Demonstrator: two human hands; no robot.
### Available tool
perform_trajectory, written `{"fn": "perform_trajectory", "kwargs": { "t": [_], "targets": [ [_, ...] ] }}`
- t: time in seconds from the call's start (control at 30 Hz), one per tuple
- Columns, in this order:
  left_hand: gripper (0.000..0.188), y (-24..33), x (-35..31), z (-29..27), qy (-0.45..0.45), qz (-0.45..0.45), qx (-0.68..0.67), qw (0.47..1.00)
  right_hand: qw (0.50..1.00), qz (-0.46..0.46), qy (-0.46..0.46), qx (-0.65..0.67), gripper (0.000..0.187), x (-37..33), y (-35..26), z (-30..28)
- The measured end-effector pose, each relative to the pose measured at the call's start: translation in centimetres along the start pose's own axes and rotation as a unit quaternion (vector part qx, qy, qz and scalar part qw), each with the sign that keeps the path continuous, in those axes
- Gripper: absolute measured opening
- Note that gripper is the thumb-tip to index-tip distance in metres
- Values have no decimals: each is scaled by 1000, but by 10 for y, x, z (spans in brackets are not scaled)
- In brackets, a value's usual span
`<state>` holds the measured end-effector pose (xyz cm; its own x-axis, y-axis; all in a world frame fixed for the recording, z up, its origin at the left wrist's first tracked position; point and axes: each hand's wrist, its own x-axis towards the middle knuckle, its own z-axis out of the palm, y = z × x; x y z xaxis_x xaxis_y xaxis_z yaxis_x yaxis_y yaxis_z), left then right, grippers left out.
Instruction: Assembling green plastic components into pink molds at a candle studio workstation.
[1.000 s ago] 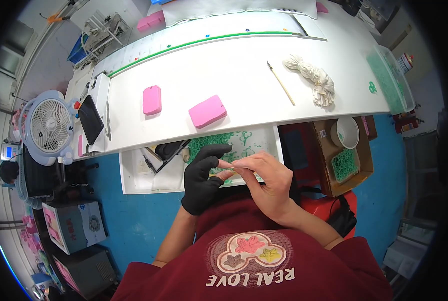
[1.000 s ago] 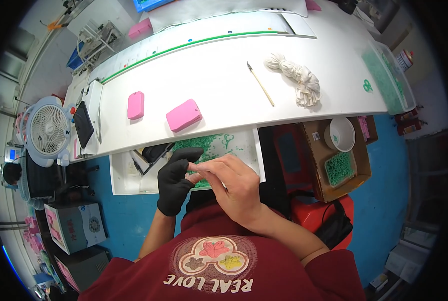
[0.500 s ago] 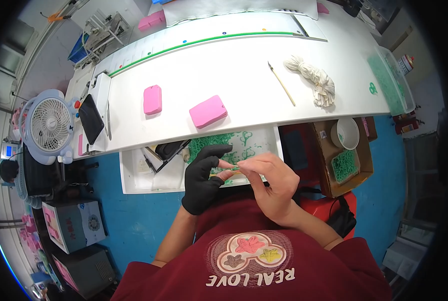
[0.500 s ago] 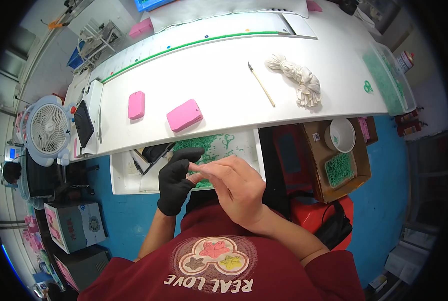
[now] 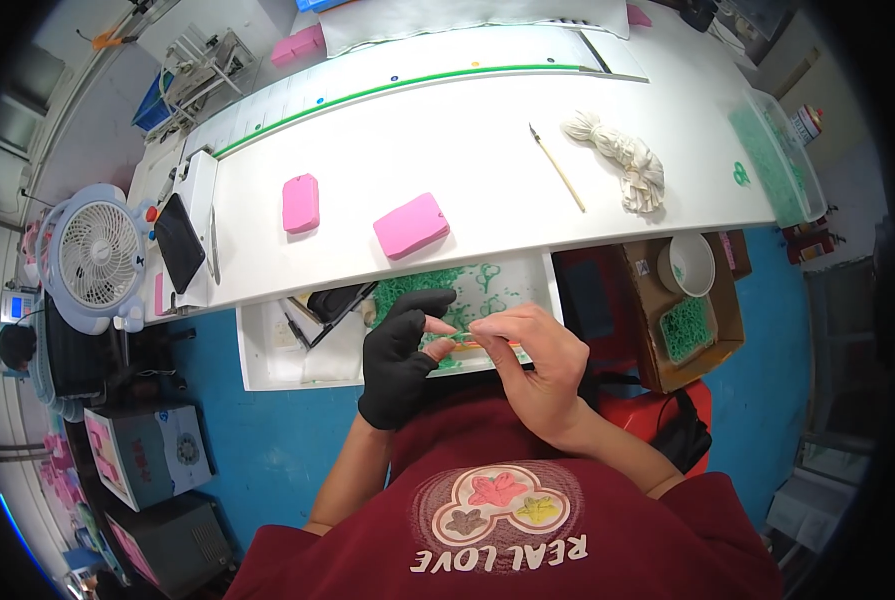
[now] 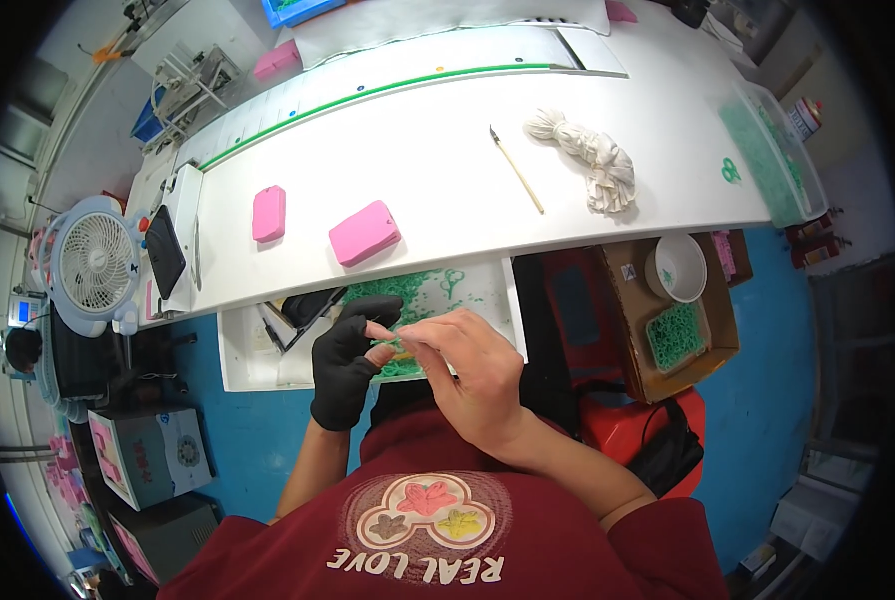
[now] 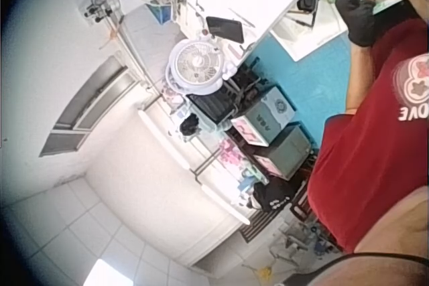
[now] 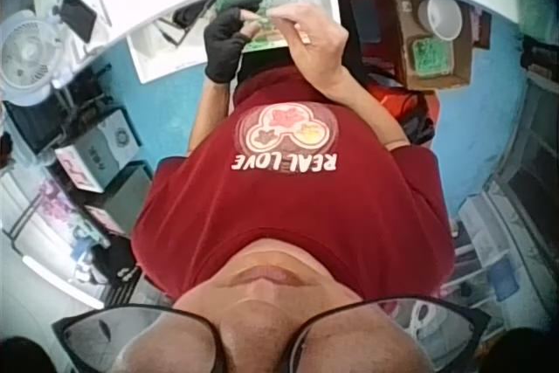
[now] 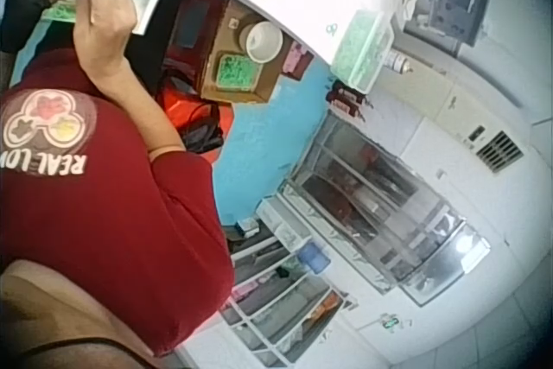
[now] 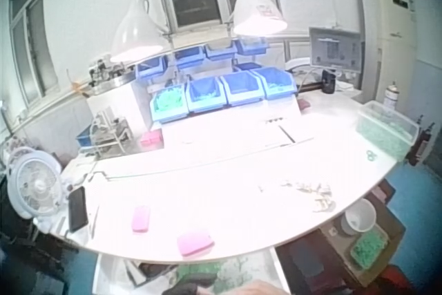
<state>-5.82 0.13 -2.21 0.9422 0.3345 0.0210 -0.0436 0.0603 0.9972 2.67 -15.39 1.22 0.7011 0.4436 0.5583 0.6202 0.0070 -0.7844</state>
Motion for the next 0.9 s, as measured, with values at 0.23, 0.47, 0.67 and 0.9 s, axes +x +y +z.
{"fn": "perform_trajectory", "kwargs": {
  "t": [0.23, 0.47, 0.67, 0.9],
  "targets": [
    [15, -1, 1, -2, -5, 12, 15, 1000, 1000, 4, -2, -1, 17, 0, 1, 1],
    [15, -2, 0, -1, -8, 15, 20, 1000, 998, -30, -27, -39, 20, 2, -2, -2],
    [15, 1, 0, -1, -4, 12, 28, 1000, 999, -38, 22, -31, 23, 2, -1, -3],
    [13, -3, 1, -3, -2, 29, 67, 997, 989, 82, -112, -59, 13, -4, 11, -8]
  ]
}}
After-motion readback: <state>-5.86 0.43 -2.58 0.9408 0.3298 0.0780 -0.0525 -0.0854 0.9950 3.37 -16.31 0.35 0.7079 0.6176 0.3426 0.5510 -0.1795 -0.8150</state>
